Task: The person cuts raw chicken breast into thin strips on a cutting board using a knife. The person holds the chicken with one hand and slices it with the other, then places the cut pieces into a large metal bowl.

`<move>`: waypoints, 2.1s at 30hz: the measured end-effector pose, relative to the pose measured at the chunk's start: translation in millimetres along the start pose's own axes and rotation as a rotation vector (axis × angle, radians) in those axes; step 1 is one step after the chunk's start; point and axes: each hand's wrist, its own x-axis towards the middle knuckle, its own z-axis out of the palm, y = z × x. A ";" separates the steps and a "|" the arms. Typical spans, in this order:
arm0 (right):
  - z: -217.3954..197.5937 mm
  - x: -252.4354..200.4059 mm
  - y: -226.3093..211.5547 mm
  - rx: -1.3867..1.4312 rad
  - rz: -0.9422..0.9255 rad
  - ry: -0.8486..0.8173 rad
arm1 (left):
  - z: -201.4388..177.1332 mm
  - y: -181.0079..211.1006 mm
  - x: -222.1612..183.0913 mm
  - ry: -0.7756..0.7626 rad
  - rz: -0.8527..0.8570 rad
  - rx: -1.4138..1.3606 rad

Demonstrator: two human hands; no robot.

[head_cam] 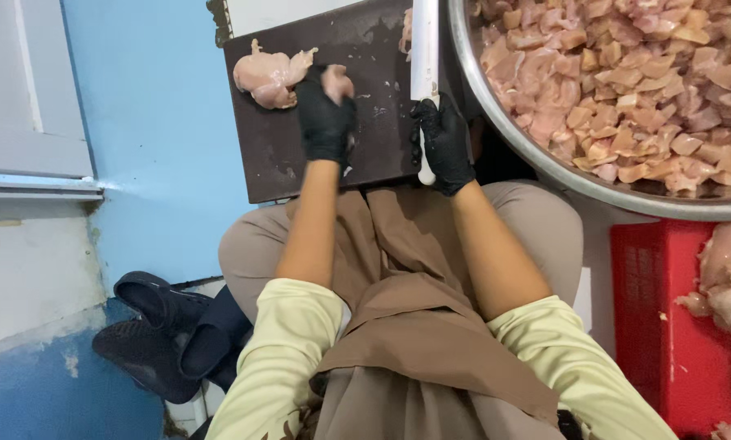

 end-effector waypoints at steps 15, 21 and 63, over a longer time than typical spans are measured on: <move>-4.8 4.9 5.4 0.063 0.005 0.033 | -23.0 10.0 -4.2 -0.210 -0.432 -0.839; -5.2 8.7 8.7 0.161 -0.028 0.031 | -19.9 0.6 9.9 -0.292 -0.102 -0.332; -13.3 17.0 4.5 0.042 -0.268 0.130 | 38.5 40.9 -10.2 -0.433 -0.169 -0.053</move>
